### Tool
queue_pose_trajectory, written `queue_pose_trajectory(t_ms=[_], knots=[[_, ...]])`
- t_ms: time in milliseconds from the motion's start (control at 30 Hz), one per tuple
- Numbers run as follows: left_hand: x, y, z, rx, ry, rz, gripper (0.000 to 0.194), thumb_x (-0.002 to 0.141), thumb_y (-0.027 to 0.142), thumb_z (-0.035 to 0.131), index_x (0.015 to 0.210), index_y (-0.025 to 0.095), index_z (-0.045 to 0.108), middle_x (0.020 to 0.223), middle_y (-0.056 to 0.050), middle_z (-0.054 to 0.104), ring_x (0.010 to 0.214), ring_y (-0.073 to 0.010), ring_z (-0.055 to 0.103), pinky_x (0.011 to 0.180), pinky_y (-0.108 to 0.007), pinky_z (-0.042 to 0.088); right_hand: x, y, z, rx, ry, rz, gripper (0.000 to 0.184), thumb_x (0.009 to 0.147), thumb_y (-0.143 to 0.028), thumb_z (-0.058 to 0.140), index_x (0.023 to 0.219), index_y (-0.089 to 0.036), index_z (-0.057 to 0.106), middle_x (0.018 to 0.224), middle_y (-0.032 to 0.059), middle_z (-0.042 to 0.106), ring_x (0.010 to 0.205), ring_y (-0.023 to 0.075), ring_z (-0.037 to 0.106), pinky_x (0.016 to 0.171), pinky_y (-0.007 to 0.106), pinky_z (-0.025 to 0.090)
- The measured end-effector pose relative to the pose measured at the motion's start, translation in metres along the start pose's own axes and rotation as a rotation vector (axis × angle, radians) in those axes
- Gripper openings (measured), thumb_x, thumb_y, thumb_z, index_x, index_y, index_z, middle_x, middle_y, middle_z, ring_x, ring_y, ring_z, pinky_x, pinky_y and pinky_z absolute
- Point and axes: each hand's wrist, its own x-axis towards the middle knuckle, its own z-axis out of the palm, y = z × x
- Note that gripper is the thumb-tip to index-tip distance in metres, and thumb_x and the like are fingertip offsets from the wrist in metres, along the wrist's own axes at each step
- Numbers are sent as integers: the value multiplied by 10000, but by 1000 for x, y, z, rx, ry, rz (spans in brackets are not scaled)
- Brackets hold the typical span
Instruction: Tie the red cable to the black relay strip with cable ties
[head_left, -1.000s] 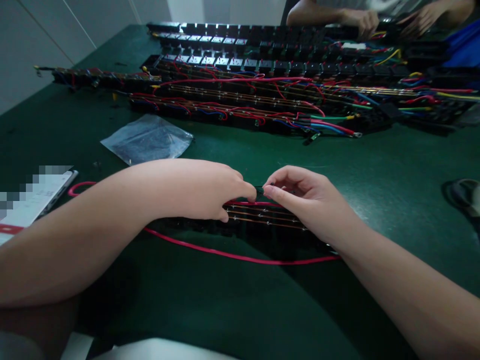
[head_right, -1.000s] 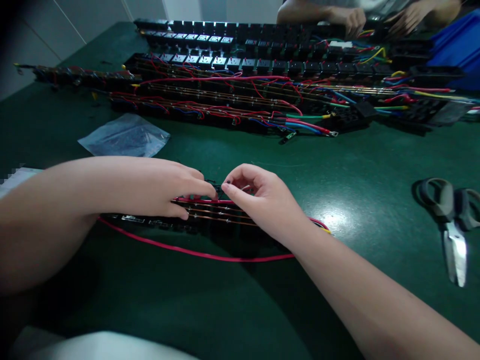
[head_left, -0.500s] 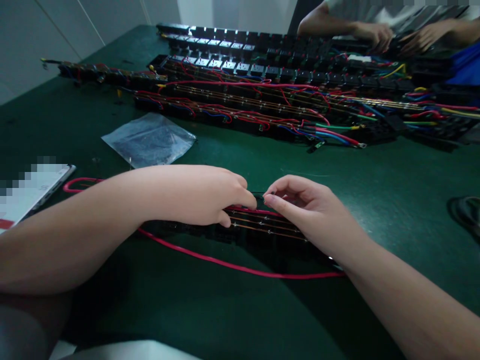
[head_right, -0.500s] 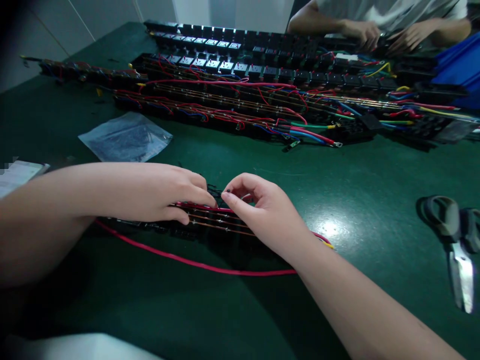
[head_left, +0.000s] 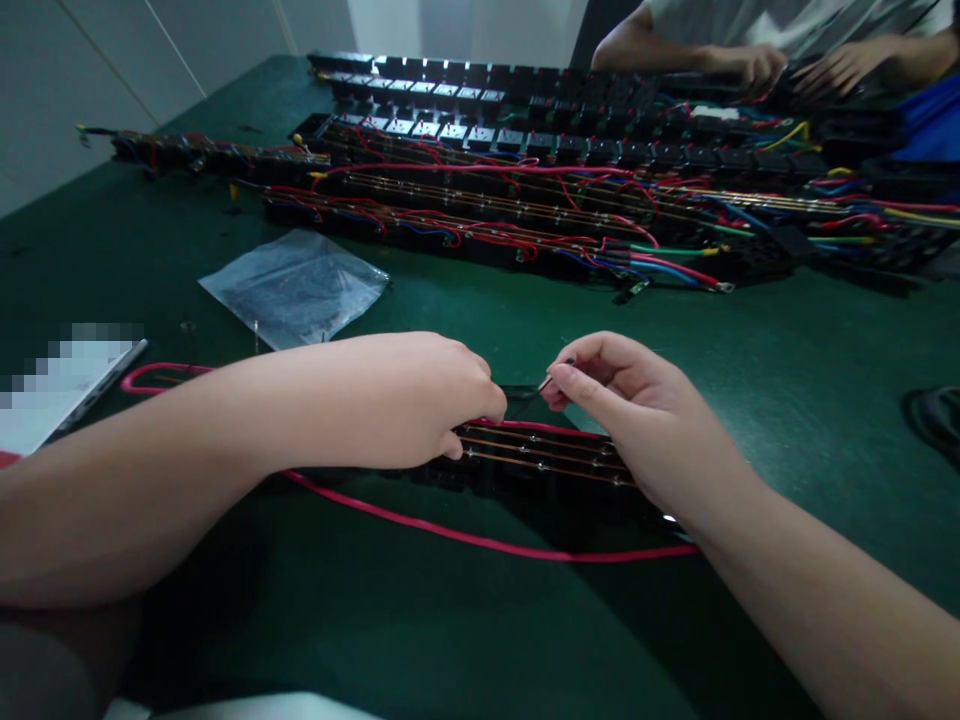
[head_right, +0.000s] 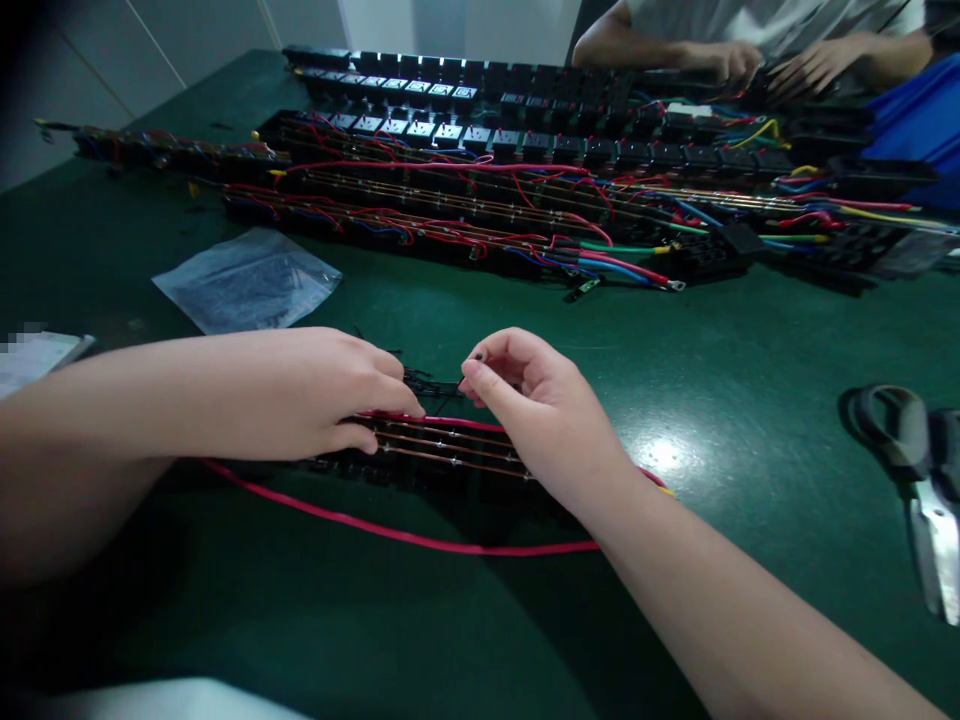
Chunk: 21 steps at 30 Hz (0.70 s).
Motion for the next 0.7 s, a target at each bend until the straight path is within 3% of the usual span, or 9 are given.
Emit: queue_pose_trajectory(t_ms=[167, 400, 700], knots=[[0, -2, 1, 5, 13, 17, 189, 843, 304, 635, 1022, 298, 695, 895, 3, 689, 816, -194, 616, 692, -299, 413, 1, 5, 0, 102, 75, 15, 85, 853, -298, 675, 833, -231, 626, 781, -11, 664, 748, 145, 625, 742, 294, 518], [0, -4, 1, -15, 4, 7, 228, 843, 293, 618, 1058, 319, 690, 925, 19, 688, 815, -178, 606, 694, -287, 413, 1, 7, 0, 21, 124, 52, 85, 868, -327, 661, 862, -242, 661, 1010, 18, 714, 937, 182, 639, 874, 342, 498], [-1, -7, -1, -118, -7, 11, 160, 821, 288, 631, 961, 285, 707, 885, 7, 668, 768, -175, 581, 684, -291, 389, -8, -9, -1, 122, 107, -95, 60, 875, -285, 653, 844, -252, 614, 774, -9, 633, 732, 150, 619, 729, 300, 527]])
